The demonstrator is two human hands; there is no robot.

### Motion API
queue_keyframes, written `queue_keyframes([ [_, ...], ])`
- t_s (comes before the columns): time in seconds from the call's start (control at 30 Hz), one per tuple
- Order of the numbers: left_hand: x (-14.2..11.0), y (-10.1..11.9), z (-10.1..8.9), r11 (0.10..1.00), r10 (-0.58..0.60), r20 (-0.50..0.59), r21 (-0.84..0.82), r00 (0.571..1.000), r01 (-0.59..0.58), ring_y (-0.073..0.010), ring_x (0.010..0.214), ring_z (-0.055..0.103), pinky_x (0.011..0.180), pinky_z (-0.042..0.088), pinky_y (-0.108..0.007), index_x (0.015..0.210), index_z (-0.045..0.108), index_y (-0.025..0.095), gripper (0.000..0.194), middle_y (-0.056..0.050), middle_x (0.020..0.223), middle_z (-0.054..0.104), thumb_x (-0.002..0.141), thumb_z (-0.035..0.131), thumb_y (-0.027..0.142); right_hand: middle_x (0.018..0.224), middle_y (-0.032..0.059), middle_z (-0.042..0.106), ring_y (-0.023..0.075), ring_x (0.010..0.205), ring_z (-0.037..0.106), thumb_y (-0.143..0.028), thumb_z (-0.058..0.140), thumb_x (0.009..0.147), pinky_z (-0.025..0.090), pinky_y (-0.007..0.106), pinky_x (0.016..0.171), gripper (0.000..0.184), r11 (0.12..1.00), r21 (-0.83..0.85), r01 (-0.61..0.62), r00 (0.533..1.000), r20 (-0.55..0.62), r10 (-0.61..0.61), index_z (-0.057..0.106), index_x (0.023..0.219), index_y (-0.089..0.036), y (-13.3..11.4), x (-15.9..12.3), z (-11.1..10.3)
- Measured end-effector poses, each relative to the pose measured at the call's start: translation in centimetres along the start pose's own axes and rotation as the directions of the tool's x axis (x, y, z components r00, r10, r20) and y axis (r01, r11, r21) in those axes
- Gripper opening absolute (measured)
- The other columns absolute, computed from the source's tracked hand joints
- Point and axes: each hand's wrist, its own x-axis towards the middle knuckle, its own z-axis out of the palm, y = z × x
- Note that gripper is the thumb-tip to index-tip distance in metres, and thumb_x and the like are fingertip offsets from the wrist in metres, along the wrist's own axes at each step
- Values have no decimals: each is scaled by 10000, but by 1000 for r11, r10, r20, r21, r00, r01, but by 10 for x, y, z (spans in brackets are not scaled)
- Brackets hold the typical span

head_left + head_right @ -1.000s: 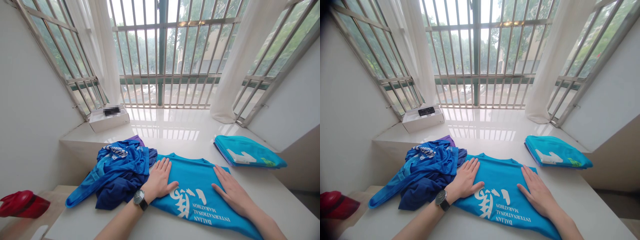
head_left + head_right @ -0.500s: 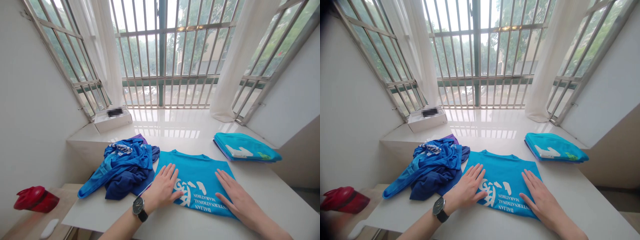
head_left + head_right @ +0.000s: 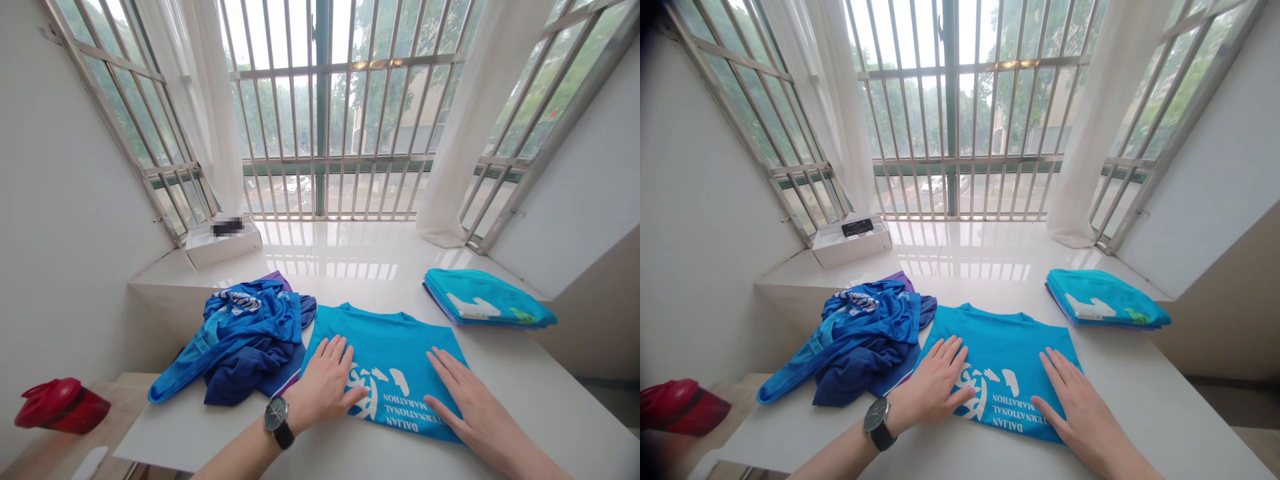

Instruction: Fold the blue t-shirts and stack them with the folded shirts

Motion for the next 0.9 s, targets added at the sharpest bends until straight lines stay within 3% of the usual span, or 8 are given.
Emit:
queue_keyframes([
  [0.3, 7, -1, 11, 999, -32, -40, -18, 999, 31, -311, 1502, 152, 1221, 173, -477, 1572, 216, 181, 803, -97, 1635, 151, 947, 322, 674, 1620, 20, 248, 379, 1448, 296, -711, 497, 838, 324, 605, 1154, 833, 999, -44, 14, 997, -71, -17, 296, 1547, -324, 5, -4, 13],
  [0.53, 5, 4, 11, 999, -46, -38, -13, 998, 45, -314, 1501, 161, 1219, 168, -480, 1563, 251, 166, 799, -110, 1627, 183, 952, 284, 680, 1629, 46, 209, 352, 1476, 230, -708, 441, 875, 284, 581, 1175, 810, 999, -45, -3, 1000, -12, 2, 288, 1551, -290, -9, -8, -2],
  [0.9, -29, 22, 16, 1000, 2, -42, 28, 999, 0, -323, 1484, 221, 1205, 217, -481, 1564, 249, 183, 765, -100, 1624, 209, 965, 298, 655, 1640, 26, 145, 342, 1485, 194, -699, 435, 884, 268, 585, 1178, 822, 998, -12, -69, 997, 25, 69, 184, 1570, -322, -28, -60, -3],
])
